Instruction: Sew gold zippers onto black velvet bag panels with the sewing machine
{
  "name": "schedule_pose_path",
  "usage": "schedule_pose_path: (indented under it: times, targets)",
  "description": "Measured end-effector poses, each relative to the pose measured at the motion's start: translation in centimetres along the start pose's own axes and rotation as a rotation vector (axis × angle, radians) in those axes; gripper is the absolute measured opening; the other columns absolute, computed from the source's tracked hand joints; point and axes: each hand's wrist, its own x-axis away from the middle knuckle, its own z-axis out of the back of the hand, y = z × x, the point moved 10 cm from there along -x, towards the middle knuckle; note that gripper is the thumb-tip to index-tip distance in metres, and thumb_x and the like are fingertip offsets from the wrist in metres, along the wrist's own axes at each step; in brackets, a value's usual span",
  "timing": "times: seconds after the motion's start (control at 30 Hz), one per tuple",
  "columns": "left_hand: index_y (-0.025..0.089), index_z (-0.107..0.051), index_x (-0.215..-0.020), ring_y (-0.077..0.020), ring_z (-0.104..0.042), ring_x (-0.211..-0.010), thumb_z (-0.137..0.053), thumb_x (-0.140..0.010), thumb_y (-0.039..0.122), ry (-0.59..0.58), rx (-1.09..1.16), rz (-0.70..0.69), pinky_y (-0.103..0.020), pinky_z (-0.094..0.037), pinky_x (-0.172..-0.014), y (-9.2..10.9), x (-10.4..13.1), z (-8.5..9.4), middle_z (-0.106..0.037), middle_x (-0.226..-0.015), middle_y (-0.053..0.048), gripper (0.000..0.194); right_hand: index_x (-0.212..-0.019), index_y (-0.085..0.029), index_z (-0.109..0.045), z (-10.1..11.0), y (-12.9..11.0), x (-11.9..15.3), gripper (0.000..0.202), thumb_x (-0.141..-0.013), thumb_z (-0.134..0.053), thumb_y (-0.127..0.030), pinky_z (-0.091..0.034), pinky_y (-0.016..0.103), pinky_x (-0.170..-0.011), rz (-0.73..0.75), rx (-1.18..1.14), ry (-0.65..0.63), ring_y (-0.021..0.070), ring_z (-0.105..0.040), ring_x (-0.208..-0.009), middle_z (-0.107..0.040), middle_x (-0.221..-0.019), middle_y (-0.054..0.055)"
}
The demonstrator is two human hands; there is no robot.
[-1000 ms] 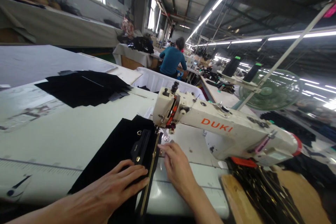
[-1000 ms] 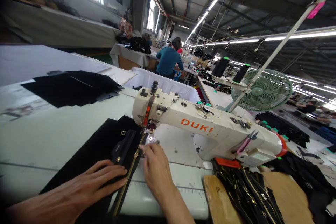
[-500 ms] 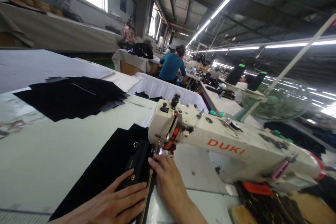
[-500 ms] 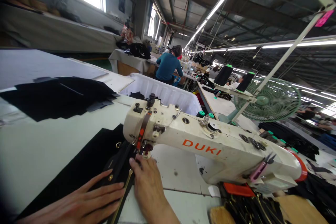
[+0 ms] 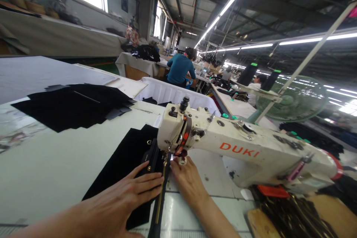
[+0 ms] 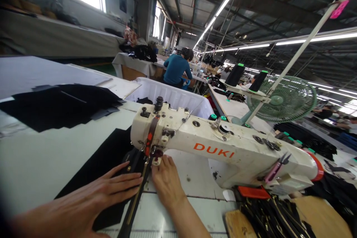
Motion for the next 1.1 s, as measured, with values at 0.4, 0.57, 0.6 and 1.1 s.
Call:
schedule_pose_path:
  times: [0.4, 0.57, 0.6, 1.1]
  targets:
    - [0.03, -0.039, -0.157, -0.0316, -0.036, -0.149, -0.07, -0.089, 0.062, -0.024, 0.084, -0.048, -0.054, -0.006, -0.128, -0.1, -0.7, -0.5, -0.039, -0.161, -0.007, 0.082, -0.087, -0.018, -0.068, 0.6, 1.6, -1.0, 0.001, -0.087, -0.068, -0.019, -0.051, 0.039, -0.075, -0.392, 0.066, -0.036, 0.0289, -0.064, -0.092, -0.069, -0.09, 0.009]
    - [0.024, -0.048, -0.152, -0.0296, -0.043, -0.145, -0.07, -0.09, 0.061, -0.029, 0.09, -0.063, -0.049, -0.008, -0.129, 0.1, -1.3, 0.0, -0.052, -0.153, -0.01, 0.076, -0.106, -0.017, -0.069, 0.9, 0.4, -0.8, 0.016, -0.093, -0.061, -0.012, -0.05, 0.044, -0.081, -0.353, 0.13, -0.031, 0.0315, -0.06, -0.101, -0.069, -0.105, 0.013]
    - [0.024, -0.05, -0.151, -0.0295, -0.045, -0.144, -0.07, -0.09, 0.06, -0.029, 0.098, -0.068, -0.049, -0.008, -0.129, 0.2, -1.4, 0.1, -0.054, -0.151, -0.01, 0.074, -0.107, -0.017, -0.068, 0.8, 0.1, -0.8, 0.017, -0.094, -0.059, -0.01, -0.05, 0.043, -0.083, -0.311, 0.135, -0.038, 0.0305, -0.059, -0.103, -0.068, -0.108, 0.014]
    - [0.015, -0.054, -0.148, -0.0302, -0.046, -0.143, -0.069, -0.091, 0.057, -0.087, 0.058, -0.072, -0.053, -0.009, -0.128, 0.7, -1.8, 0.2, -0.056, -0.148, -0.014, 0.073, -0.1, -0.016, -0.067, 0.4, 0.6, -0.6, 0.014, -0.091, -0.059, -0.011, -0.053, 0.037, -0.077, -0.386, 0.111, 0.022, 0.0275, -0.066, -0.092, -0.07, -0.093, 0.012]
